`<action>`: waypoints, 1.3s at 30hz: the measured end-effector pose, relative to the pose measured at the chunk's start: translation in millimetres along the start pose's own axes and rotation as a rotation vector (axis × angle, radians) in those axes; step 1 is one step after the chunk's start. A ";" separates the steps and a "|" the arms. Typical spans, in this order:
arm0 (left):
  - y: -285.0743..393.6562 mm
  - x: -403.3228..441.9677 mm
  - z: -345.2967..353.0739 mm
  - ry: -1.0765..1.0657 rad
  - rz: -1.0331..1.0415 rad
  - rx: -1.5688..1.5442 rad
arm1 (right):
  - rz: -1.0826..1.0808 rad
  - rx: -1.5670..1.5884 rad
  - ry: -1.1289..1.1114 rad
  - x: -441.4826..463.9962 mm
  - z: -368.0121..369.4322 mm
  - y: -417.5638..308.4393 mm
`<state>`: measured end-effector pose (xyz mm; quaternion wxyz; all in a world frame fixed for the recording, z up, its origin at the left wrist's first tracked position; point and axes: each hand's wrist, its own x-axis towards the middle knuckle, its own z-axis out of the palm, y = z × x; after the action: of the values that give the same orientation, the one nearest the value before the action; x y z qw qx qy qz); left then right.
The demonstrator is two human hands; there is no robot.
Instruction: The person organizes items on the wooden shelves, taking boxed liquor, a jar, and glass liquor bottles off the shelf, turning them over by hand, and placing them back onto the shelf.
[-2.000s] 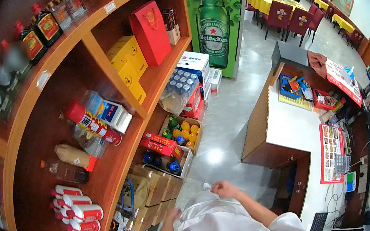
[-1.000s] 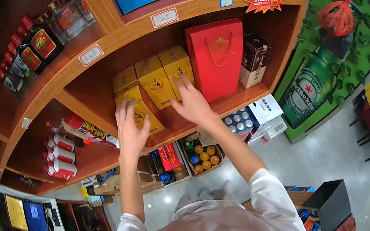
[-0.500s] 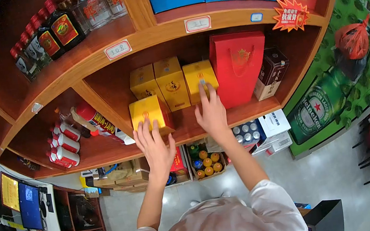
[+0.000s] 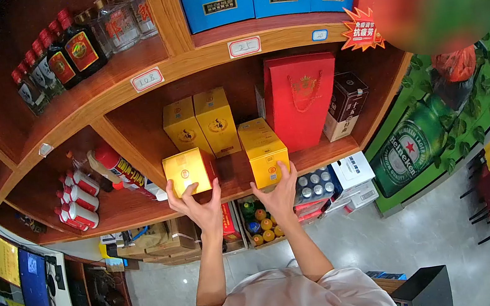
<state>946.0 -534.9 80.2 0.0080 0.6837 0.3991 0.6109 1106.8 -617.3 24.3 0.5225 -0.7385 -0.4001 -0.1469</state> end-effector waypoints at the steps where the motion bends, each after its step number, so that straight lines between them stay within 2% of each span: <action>1: 0.9 -0.3 -1.7 -0.009 -0.016 -0.002 | 0.003 0.033 0.000 -0.3 -0.5 1.6; 4: 1.9 -2.9 -12.2 -0.054 -0.027 -0.029 | 0.057 0.071 -0.029 6.0 -10.9 -5.7; 8: -5.7 -10.2 -29.3 -0.099 -0.014 -0.068 | -0.021 0.080 0.020 33.3 -40.5 -34.5; 12: -10.3 -11.3 -39.9 -0.126 0.005 -0.087 | -0.080 0.104 -0.023 61.7 -59.8 -40.6; 15: -11.3 -3.3 -47.8 -0.167 -0.010 -0.138 | 0.075 0.286 -0.118 71.2 -55.2 -34.7; 19: -5.3 10.6 -53.7 -0.197 -0.012 -0.188 | -0.055 0.364 -0.195 80.9 -26.7 -11.5; 20: -3.8 12.8 -53.8 -0.210 -0.016 -0.192 | 0.017 0.414 -0.265 76.9 -13.3 -1.4; 23: 5.3 19.0 -44.8 -0.221 -0.026 -0.180 | 0.003 0.263 -0.218 67.3 -10.3 -16.5; 29: 14.3 18.9 -20.2 -0.214 -0.038 -0.099 | 0.057 0.279 -0.248 30.0 16.3 24.6; 33: 17.6 16.0 -3.0 -0.165 -0.019 0.032 | 0.101 0.288 -0.285 32.9 9.6 17.8; 39: 4.6 16.6 37.1 -0.149 -0.094 0.092 | 0.046 0.092 -0.093 21.1 18.2 -3.1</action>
<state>978.6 -511.1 86.8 0.0349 0.7073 0.4566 0.5385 1114.2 -591.5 32.3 0.5402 -0.7286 -0.4131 -0.0819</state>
